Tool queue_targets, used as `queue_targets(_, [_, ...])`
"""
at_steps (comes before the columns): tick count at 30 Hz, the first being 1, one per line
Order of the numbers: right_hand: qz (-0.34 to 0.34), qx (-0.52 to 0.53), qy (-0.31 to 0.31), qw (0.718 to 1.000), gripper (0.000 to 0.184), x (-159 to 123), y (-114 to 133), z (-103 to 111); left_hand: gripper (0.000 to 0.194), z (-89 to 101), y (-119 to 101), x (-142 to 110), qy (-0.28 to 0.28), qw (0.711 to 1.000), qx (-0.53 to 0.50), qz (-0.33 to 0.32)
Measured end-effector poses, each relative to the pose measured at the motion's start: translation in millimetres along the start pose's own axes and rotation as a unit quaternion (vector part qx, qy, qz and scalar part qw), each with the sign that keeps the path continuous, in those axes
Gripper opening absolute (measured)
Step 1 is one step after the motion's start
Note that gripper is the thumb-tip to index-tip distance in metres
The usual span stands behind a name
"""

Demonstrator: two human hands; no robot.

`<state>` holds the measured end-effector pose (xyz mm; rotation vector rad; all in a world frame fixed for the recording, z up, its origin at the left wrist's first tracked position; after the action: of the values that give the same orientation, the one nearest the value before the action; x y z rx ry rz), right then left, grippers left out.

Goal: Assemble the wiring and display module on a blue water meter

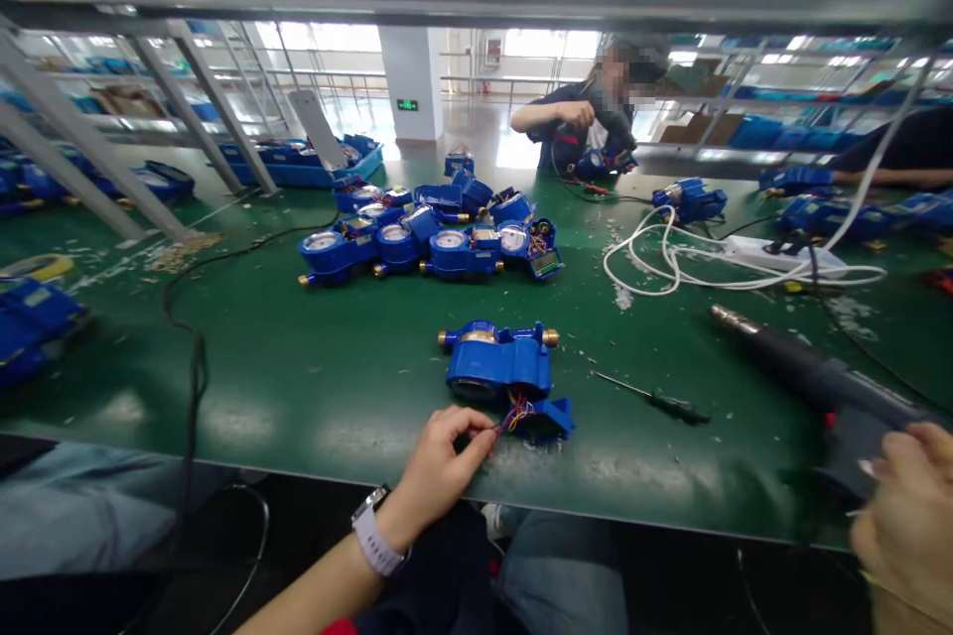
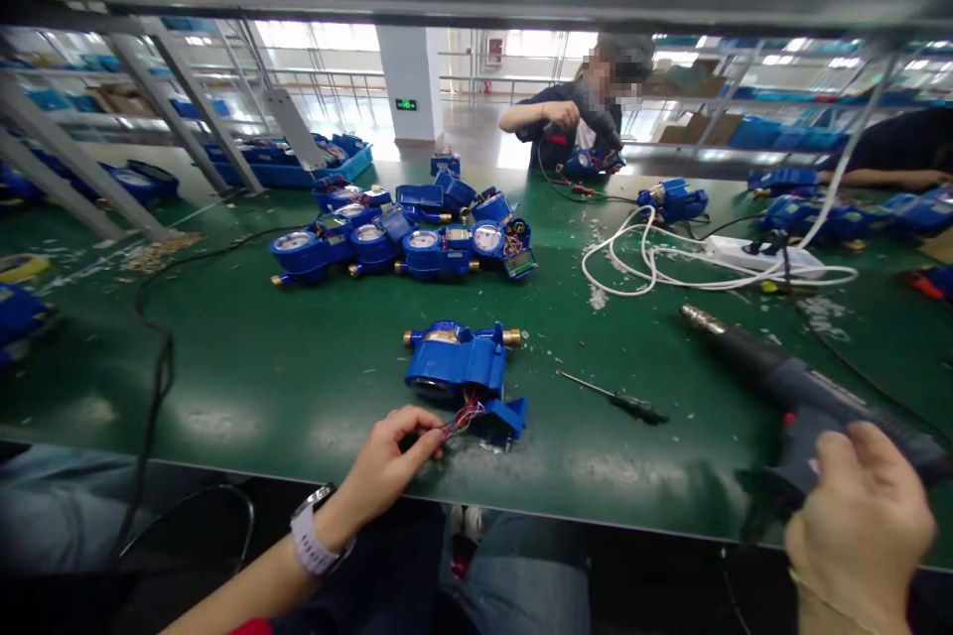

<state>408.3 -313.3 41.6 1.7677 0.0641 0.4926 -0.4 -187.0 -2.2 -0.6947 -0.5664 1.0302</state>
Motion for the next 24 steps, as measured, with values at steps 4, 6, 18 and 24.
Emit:
queue_targets(4, [-0.150,0.044,0.223,0.962,0.034,-114,3,-50,0.016,-2.9,-4,-7,0.031,0.997,-0.062,0.022])
queue_targets(6, [-0.268,0.051,0.386,0.881,0.034,-179,1,-86,0.018,-4.3,-4,-10,0.050,0.993,-0.099,0.034])
queue_targets(18, [-0.361,0.136,0.403,0.830,0.041,-272,-18,-166,0.019,13.3,6,-15,0.029,0.991,-0.122,0.043])
queue_targets(24, [-0.358,0.121,0.409,0.831,0.040,-270,-17,-159,0.019,13.4,18,-4,0.023,0.985,-0.154,0.073])
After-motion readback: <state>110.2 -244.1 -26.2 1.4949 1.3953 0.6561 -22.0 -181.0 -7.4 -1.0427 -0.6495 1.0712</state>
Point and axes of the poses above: each hand's wrist, its own x-axis towards the middle knuckle, its own z-axis out of the back of the hand, y = z × x, the point moved 4 cm from there along x, towards the middle knuckle, and after that the axes turned 14 degrees about x, right-handed, at the moved point
